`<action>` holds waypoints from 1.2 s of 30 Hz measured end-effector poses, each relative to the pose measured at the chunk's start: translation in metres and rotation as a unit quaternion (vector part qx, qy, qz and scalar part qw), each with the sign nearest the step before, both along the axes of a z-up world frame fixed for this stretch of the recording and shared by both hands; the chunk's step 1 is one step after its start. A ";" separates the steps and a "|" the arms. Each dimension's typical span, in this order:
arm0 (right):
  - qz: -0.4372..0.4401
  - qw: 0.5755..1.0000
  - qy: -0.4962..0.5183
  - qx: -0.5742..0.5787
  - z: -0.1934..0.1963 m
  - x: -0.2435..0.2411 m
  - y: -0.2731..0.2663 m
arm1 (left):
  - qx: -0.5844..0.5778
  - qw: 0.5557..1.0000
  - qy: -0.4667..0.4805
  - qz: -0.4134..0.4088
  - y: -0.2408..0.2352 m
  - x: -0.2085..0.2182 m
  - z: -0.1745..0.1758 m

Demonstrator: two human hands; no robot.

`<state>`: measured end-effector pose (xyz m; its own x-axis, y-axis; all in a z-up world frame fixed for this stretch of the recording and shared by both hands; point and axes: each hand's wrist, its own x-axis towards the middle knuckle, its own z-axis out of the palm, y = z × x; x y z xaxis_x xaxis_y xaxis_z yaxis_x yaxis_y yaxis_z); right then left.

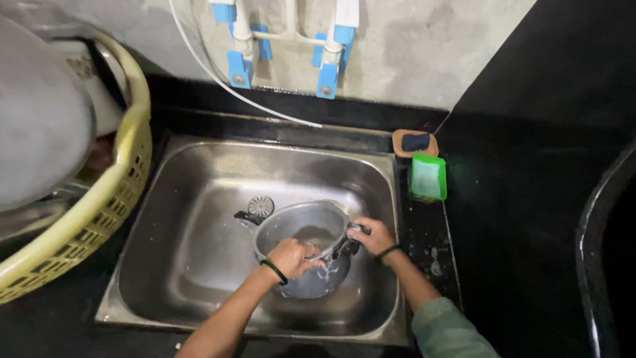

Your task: The person scrubs the inside and outside of a pressure cooker using a scouring pad, then rinses the pot under a stream of water from a faucet.

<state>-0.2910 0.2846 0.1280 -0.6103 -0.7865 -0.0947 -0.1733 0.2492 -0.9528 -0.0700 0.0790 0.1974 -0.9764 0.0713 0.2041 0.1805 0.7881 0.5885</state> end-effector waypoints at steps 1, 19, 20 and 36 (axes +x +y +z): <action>0.000 1.000 0.001 -0.001 -0.018 0.006 -0.001 | 0.003 1.000 -0.002 0.010 0.001 0.001 -0.001; -0.178 0.952 0.227 0.101 -0.009 0.102 -0.004 | 0.053 0.996 -0.037 0.058 0.044 0.025 -0.046; -0.182 0.952 0.228 0.094 -0.004 0.110 -0.004 | 0.075 0.996 -0.020 0.049 0.042 0.026 -0.051; -0.154 0.934 -0.319 0.044 -0.077 0.059 0.001 | 0.131 0.989 -0.063 -0.003 0.042 0.019 -0.060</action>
<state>-0.2319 0.2858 0.0508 -0.6039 -0.5544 -0.5726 0.5159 0.2757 -0.8111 -0.0505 0.1210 0.1371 -0.9950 0.0370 0.0931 0.0964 0.6052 0.7902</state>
